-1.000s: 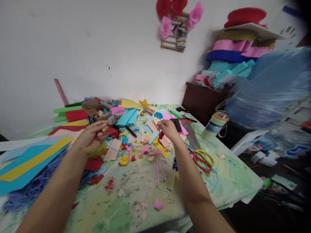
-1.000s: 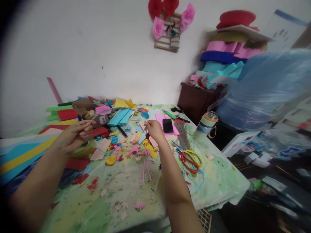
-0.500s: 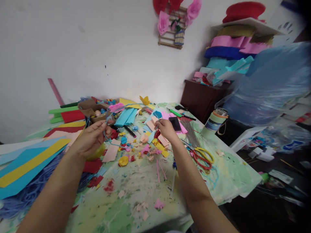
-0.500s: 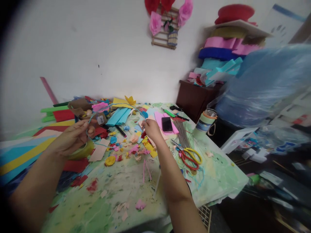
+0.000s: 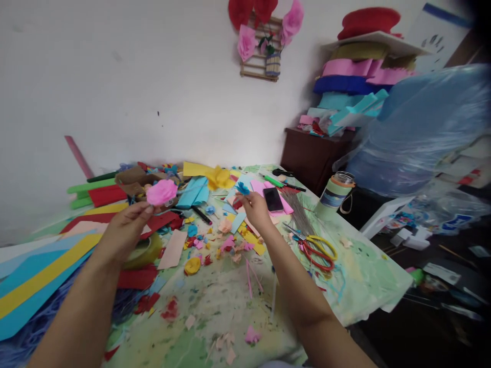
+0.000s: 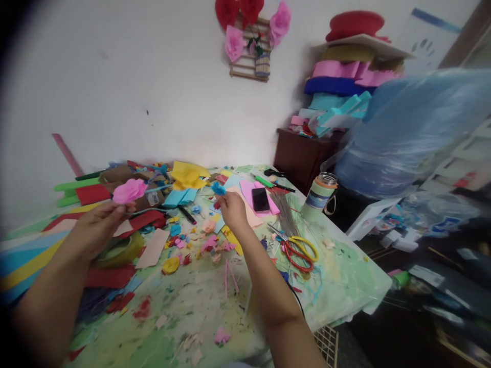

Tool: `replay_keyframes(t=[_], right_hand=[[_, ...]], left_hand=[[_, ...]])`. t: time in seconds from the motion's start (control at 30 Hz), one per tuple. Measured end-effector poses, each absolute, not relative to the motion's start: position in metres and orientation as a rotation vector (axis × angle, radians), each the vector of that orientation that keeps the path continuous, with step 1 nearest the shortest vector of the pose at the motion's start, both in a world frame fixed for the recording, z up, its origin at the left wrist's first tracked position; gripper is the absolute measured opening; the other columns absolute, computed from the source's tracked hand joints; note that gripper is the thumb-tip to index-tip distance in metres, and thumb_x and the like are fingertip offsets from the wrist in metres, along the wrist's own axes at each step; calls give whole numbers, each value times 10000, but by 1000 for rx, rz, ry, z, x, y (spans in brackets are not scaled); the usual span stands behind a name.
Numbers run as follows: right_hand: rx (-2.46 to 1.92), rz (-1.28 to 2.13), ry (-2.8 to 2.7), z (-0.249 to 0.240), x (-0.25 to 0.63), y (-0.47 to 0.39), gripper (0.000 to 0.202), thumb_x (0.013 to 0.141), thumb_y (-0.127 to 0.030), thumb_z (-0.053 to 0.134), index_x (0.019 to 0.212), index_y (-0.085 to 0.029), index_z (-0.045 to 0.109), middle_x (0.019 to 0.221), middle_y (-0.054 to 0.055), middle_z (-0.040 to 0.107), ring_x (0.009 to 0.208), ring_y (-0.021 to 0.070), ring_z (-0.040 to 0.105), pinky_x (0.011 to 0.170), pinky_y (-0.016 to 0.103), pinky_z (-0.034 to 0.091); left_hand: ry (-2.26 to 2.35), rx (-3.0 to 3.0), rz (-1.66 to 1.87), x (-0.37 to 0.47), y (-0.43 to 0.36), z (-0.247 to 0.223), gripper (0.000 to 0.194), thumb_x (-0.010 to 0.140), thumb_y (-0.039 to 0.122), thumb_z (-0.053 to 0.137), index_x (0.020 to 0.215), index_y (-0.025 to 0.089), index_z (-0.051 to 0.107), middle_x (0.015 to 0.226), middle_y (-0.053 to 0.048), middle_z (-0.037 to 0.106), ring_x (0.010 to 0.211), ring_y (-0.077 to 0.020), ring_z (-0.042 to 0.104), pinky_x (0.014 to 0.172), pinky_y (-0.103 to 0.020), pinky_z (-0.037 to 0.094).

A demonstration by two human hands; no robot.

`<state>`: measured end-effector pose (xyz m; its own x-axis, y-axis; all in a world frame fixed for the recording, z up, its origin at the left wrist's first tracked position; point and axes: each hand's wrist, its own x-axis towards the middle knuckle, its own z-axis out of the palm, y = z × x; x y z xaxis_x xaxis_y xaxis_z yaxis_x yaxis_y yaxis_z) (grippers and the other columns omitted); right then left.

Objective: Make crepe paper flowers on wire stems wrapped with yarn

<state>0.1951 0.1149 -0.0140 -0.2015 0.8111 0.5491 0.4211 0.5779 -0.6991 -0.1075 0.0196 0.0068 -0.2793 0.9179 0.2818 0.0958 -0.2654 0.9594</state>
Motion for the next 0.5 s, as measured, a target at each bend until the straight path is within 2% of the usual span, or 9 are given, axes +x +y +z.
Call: replay_keyframes(t=[0.07,0.17,0.3,0.5], right_hand=[[-982,376,-1767,-13,197,114,257,909,-223,471,746,-175,663,875,81,683,942,219,578,872,324,406],[-876,76,-1673,-13,200,111,226,889,-165,461,881,-177,687,984,88,673,959,220,537,876,349,407],[-760,-234,-1632,-12,202,107,285,896,-134,457,997,-233,705,942,62,669,920,205,525,835,349,421],[-642,-541,-1592,-4,202,92,227,929,-196,527,975,-305,721,832,26,654,841,171,549,779,318,407]], left_hand=[[1483,1560,1610,-112,18,10,191,767,383,698,854,213,708,1005,-14,662,1068,-198,538,1013,-282,361],[1730,1973,1519,-121,18,12,201,822,386,576,878,235,696,1086,-32,640,1071,-253,555,999,-379,377],[1898,2226,1397,-132,24,8,188,788,313,502,789,228,670,1041,-74,630,1022,-285,577,923,-405,423],[1985,2293,1283,-137,31,2,259,713,221,484,881,232,680,1048,-122,613,1018,-329,571,908,-450,433]])
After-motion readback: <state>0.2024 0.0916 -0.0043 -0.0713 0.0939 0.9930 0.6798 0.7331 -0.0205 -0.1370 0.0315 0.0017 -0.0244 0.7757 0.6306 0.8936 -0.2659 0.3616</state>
